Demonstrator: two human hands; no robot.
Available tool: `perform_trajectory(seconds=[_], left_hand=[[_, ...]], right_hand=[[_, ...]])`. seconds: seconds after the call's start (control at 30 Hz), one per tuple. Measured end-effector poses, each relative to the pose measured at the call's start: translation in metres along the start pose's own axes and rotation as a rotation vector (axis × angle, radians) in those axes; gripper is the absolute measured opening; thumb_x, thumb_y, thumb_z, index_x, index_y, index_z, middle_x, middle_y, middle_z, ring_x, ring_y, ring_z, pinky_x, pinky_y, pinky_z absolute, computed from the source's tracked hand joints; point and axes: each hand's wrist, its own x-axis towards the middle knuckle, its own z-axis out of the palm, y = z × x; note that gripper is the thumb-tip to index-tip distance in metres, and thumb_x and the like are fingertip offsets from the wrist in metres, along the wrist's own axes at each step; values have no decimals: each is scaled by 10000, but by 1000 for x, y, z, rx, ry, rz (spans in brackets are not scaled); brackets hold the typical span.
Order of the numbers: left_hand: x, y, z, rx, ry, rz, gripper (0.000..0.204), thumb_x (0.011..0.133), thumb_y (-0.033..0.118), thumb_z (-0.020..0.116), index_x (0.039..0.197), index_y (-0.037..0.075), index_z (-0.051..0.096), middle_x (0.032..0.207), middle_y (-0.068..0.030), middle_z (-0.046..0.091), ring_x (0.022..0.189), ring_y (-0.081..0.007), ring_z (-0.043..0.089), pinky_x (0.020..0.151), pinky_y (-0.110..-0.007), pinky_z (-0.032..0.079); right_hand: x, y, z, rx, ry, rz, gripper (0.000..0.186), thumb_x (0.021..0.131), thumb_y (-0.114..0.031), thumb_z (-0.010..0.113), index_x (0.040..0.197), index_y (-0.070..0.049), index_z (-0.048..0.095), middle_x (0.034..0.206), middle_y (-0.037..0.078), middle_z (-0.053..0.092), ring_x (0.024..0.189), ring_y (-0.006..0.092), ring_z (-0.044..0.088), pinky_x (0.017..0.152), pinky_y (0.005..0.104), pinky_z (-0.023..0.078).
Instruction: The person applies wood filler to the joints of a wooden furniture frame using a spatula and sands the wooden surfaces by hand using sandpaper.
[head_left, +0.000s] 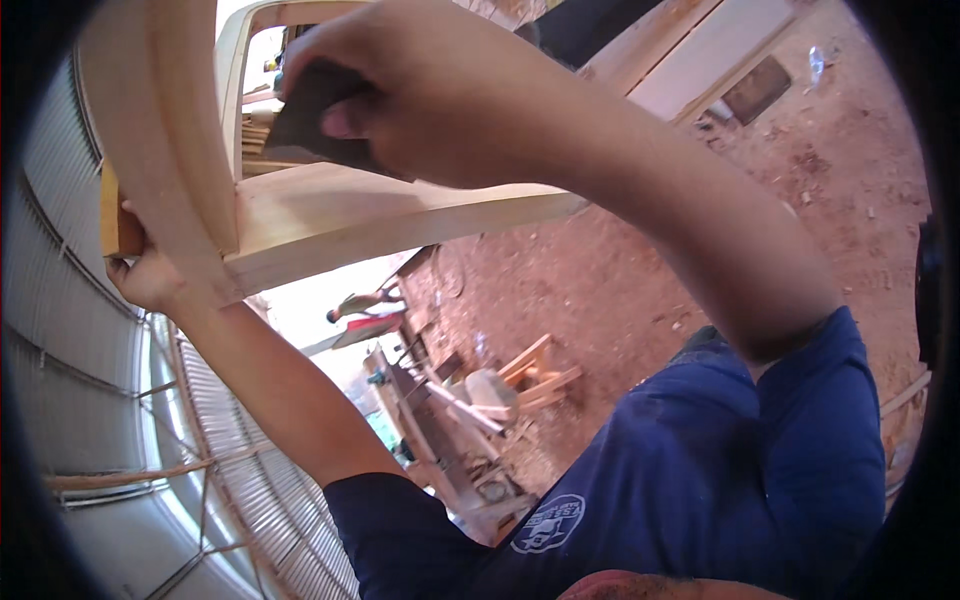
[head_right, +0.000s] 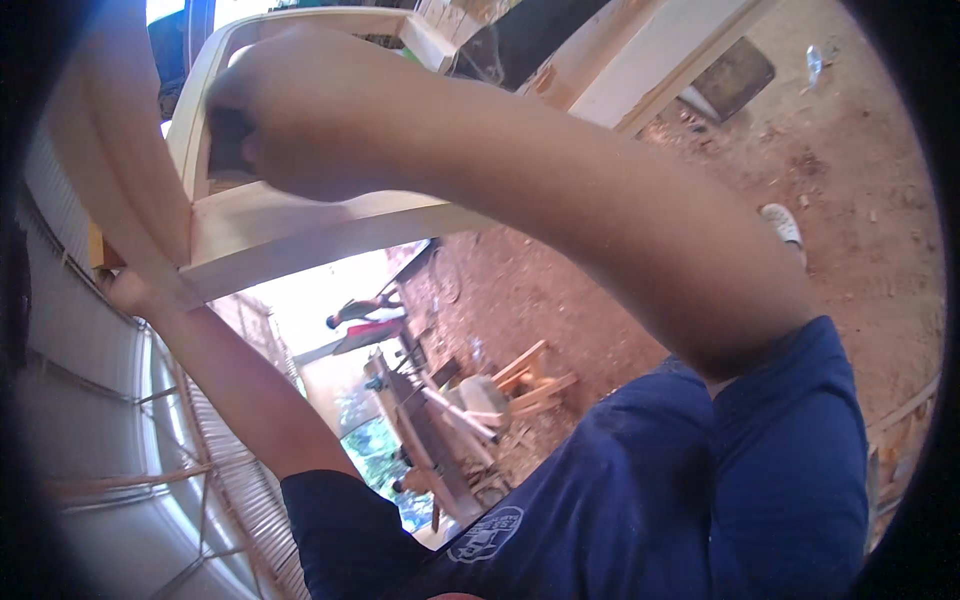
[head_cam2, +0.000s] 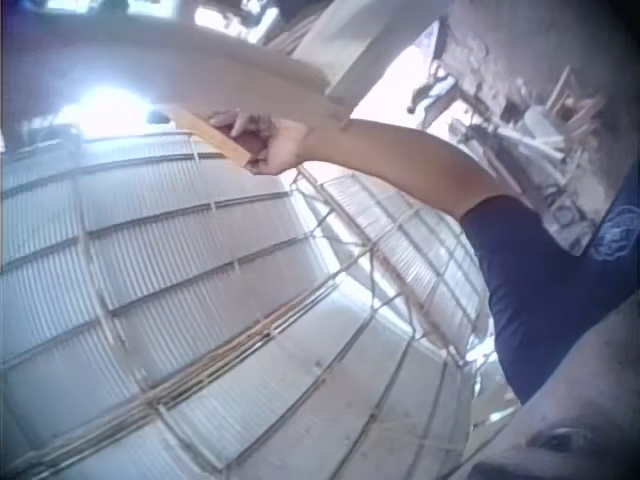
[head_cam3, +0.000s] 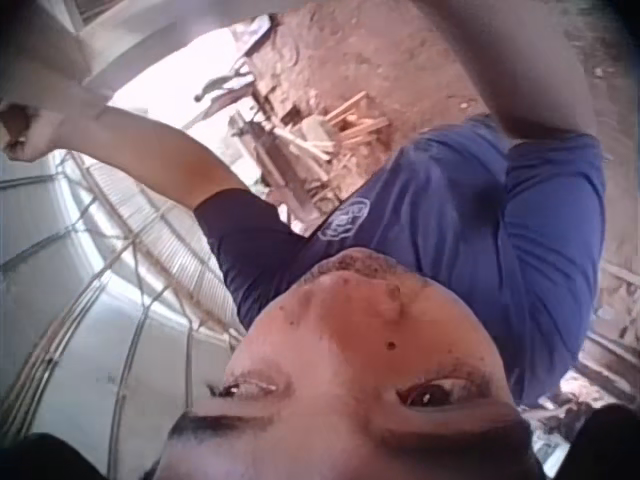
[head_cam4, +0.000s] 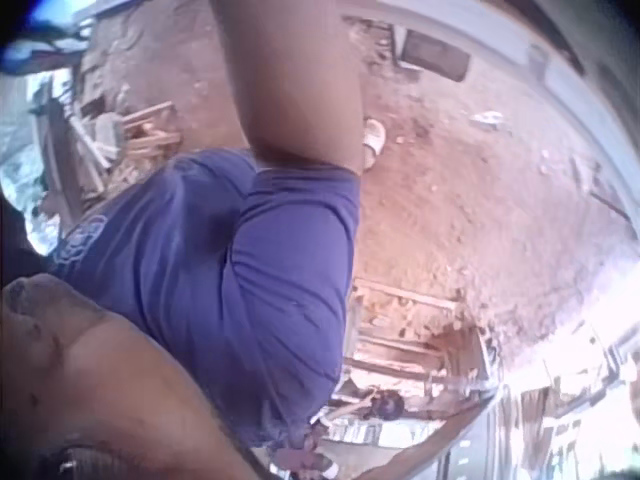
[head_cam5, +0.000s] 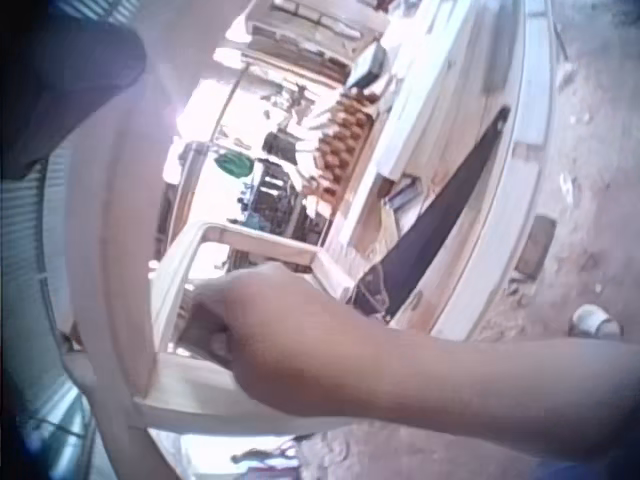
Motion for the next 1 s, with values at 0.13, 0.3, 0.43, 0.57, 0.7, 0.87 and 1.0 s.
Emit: perform_trajectory(seconds=[0.13,0.3,0.43,0.57,0.7,0.87,1.0], left_hand=[[-9,6,13,309,23,114,428,1061,299,380,1358,39,545,1353,-209,589,1252,-342,628,1062,-464,545],[-12,3,8,498,-27,163,431,1072,338,370,1385,83,520,1410,-173,565,1311,-340,589,1155,-513,470],[-8,-4,8,480,-74,150,434,1070,345,378,1391,85,511,1415,-171,564,1318,-346,584,1152,-519,471],[-10,-7,9,477,-61,135,437,1067,343,379,1392,81,510,1415,-174,563,1319,-349,584,1145,-518,475],[-8,-7,13,474,-64,135,440,1065,340,381,1393,77,508,1416,-178,562,1319,-352,583,1138,-517,479],[-5,-5,17,479,-70,123,444,1061,337,382,1395,72,506,1418,-183,560,1320,-356,583,1129,-516,484],[-8,-5,16,469,-69,129,447,1058,335,384,1396,68,504,1419,-186,559,1320,-359,582,1122,-515,488]], right_hand=[[16,-7,2,-143,-2,-126,160,820,-114,717,930,-28,796,898,146,768,814,309,751,756,394,604],[15,-10,-7,33,-121,-171,172,821,-75,671,939,-2,773,908,181,754,840,333,744,765,400,599],[16,-18,8,21,-148,-170,173,821,-80,676,940,-5,776,901,177,755,836,331,746,763,398,600],[4,-17,4,52,-184,-141,173,821,-85,681,942,-8,779,894,172,756,833,329,747,761,397,601],[-7,-12,-11,85,-194,-64,174,821,-90,686,943,-11,782,887,168,757,830,326,748,759,395,602],[6,-14,8,32,-159,-119,175,822,-96,692,944,-14,785,878,162,759,826,324,750,756,393,603],[7,-18,18,11,-153,-157,176,822,-101,697,946,-17,788,871,158,759,823,321,752,754,391,604]])
